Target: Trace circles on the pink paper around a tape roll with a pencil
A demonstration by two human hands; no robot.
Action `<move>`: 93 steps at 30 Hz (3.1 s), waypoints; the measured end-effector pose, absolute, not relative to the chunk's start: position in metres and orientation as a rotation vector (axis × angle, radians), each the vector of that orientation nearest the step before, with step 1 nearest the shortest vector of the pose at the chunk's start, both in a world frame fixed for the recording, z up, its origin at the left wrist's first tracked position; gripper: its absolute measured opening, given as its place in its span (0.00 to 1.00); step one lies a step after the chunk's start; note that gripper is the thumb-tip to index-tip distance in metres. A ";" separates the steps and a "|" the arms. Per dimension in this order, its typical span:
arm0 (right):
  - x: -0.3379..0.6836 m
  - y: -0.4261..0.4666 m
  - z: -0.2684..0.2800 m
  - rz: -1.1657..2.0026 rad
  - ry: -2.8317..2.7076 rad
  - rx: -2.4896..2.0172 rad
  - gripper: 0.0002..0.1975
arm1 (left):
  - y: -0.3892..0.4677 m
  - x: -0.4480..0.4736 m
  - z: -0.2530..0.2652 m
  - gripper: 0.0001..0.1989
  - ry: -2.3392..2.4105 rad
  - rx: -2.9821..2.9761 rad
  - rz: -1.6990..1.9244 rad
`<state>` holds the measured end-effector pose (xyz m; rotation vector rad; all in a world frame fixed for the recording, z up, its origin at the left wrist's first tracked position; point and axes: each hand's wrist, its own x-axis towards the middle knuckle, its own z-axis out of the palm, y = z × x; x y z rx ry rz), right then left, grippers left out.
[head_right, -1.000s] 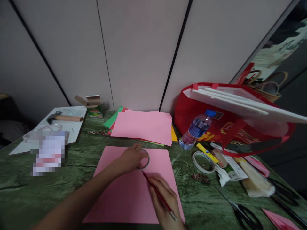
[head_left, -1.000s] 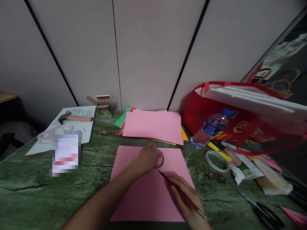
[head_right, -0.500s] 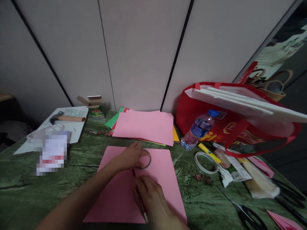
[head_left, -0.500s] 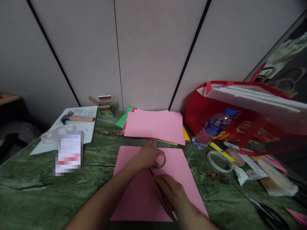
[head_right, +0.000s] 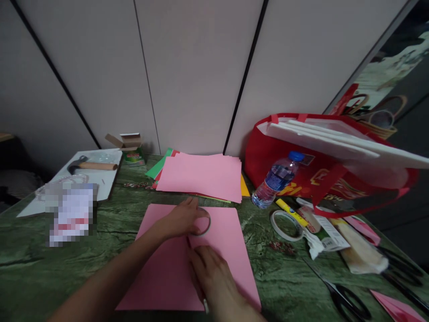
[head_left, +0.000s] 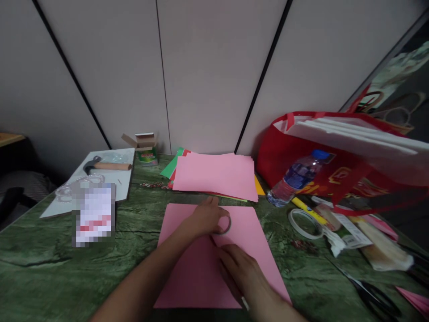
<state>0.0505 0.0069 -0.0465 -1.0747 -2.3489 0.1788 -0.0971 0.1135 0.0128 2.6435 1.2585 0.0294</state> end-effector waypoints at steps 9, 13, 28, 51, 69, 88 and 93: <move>0.088 0.003 -0.034 0.582 -2.316 -0.989 0.21 | 0.115 -0.098 0.005 0.21 1.252 2.660 0.069; 0.097 0.005 -0.039 0.579 -2.300 -0.991 0.19 | 0.114 -0.097 0.006 0.21 1.268 2.643 0.053; 0.114 0.009 -0.035 0.443 -2.207 -1.060 0.14 | 0.114 -0.095 0.010 0.21 1.269 2.612 0.001; 0.072 0.000 -0.030 0.317 -2.427 -0.969 0.20 | 0.113 -0.097 0.010 0.20 1.245 2.630 0.016; 0.012 0.024 -0.045 -0.190 -2.500 -1.159 0.16 | 0.113 -0.096 0.014 0.17 1.264 2.642 -0.041; 0.107 0.056 0.030 0.608 -1.571 -1.281 0.12 | 0.067 -0.060 -0.009 0.23 1.579 2.731 -0.165; 0.072 0.090 0.031 0.738 -1.738 -1.094 0.12 | 0.060 -0.046 -0.038 0.27 1.795 2.709 -0.173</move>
